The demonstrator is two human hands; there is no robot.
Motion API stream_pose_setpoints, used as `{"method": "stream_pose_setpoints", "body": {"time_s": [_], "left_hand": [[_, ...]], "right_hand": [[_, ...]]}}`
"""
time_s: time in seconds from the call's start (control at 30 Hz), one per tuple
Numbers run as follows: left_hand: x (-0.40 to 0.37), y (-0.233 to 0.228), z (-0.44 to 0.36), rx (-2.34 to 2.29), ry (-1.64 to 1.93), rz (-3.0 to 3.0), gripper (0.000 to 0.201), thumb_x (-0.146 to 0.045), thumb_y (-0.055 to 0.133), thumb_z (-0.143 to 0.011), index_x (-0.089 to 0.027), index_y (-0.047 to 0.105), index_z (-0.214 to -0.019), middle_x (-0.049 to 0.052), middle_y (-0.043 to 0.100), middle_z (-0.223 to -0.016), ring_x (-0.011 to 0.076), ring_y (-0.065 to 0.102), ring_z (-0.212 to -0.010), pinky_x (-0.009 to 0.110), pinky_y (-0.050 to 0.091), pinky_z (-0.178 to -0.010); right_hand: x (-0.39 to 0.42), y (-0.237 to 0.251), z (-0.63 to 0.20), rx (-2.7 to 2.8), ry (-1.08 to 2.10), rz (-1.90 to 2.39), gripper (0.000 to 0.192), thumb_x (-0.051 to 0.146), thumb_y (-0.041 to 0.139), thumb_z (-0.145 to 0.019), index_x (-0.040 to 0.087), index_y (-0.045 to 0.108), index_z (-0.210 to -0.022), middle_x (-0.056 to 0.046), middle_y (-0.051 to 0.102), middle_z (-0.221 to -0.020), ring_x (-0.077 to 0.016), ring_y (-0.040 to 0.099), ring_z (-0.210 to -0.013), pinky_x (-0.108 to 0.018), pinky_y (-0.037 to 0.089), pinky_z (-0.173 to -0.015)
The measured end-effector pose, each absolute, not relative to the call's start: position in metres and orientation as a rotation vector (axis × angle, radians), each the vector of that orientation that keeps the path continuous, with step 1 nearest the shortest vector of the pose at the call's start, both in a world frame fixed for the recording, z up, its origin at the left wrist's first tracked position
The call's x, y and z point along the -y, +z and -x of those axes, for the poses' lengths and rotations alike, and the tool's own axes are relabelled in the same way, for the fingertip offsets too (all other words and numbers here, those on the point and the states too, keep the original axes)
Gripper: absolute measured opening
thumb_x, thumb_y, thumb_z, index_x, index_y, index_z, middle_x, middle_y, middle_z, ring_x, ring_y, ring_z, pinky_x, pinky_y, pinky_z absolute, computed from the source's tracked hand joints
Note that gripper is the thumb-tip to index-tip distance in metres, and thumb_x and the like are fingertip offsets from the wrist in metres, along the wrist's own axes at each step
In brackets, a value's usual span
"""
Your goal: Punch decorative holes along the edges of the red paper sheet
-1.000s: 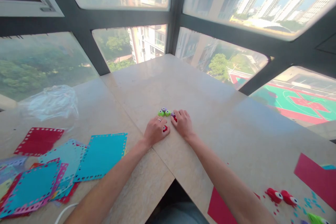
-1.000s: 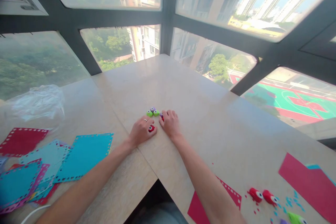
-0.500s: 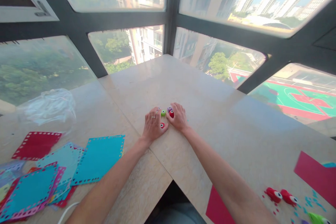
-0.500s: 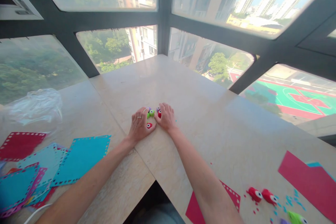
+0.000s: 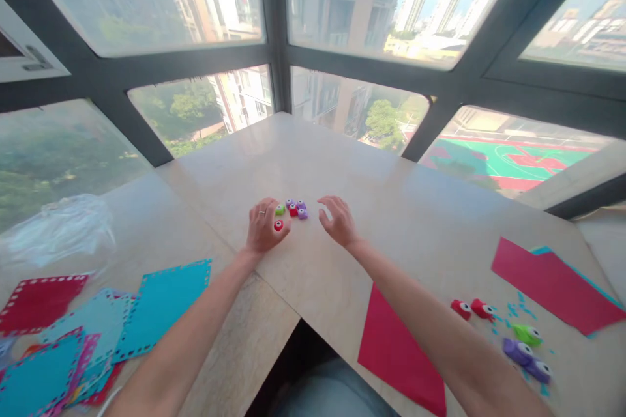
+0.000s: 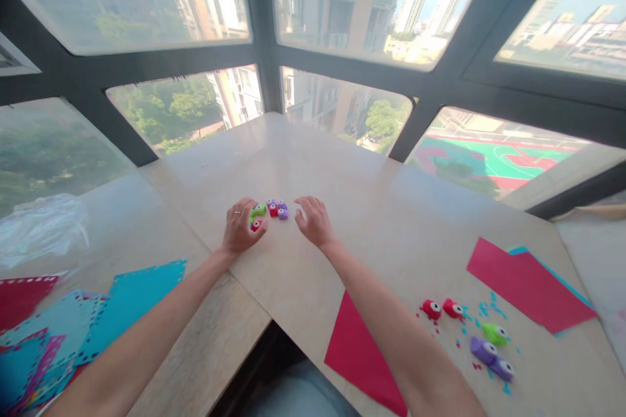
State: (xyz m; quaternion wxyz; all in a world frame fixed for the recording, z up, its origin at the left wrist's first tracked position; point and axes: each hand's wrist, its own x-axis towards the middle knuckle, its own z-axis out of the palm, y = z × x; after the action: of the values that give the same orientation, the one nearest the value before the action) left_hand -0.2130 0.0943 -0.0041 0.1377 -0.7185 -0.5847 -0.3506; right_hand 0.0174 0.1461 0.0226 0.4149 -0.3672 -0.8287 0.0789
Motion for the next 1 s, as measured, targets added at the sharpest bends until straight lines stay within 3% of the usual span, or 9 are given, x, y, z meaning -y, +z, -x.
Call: {"method": "stream_pose_setpoints", "body": {"time_s": [0.17,0.4,0.53,0.73,1.0], "left_hand": [[-0.081,0.006,0.192,1.622,-1.145,1.991,0.036,-0.032,0.054,-0.087,-0.016,0.052,-0.119,0.017,0.061,-0.119,0.0309,0.055,-0.117,0.045,0.038,-0.098],[-0.081,0.033,0.106,1.473,-1.088,2.31,0.021,-0.025,0.053,-0.087,-0.02,0.061,-0.106,0.013,0.06,-0.121,0.0276,0.056,-0.114,0.043,0.043,-0.096],[-0.091,0.024,0.057,1.62,-1.162,2.389,0.025,-0.024,0.047,-0.088,-0.016,0.06,-0.109,0.015,0.06,-0.117,0.0258,0.061,-0.104,0.038,0.051,-0.087],[-0.101,-0.003,0.014,1.638,-1.049,2.549,0.033,-0.029,0.048,-0.086,-0.012,0.057,-0.113,0.022,0.059,-0.119,0.0335,0.057,-0.116,0.051,0.048,-0.097],[-0.05,0.024,-0.072,1.108,-0.908,3.08,0.044,-0.041,0.052,-0.093,-0.017,0.046,-0.129,0.016,0.056,-0.129,0.026,0.056,-0.12,0.043,0.048,-0.1]], "right_hand": [[-0.14,0.051,-0.127,2.13,0.155,0.956,0.017,0.017,0.048,-0.088,0.019,0.065,-0.092,-0.008,0.07,-0.086,-0.0203,0.064,-0.083,-0.035,0.05,-0.082],[-0.07,0.066,-0.285,1.874,0.11,1.379,0.018,0.029,0.053,-0.085,0.021,0.068,-0.085,-0.007,0.073,-0.085,-0.0191,0.066,-0.072,-0.034,0.054,-0.073],[-0.013,0.076,-0.344,1.606,0.12,1.619,0.022,0.037,0.055,-0.084,0.021,0.069,-0.086,-0.008,0.074,-0.087,-0.0208,0.067,-0.074,-0.036,0.055,-0.074],[0.064,0.072,-0.39,1.479,0.185,1.777,0.028,0.044,0.055,-0.084,0.02,0.068,-0.091,-0.009,0.073,-0.09,-0.0212,0.066,-0.077,-0.037,0.055,-0.071],[0.106,0.022,-0.387,1.662,0.078,1.851,0.045,0.051,0.055,-0.088,0.018,0.056,-0.119,-0.014,0.064,-0.11,-0.0261,0.062,-0.102,-0.04,0.053,-0.081]]}}
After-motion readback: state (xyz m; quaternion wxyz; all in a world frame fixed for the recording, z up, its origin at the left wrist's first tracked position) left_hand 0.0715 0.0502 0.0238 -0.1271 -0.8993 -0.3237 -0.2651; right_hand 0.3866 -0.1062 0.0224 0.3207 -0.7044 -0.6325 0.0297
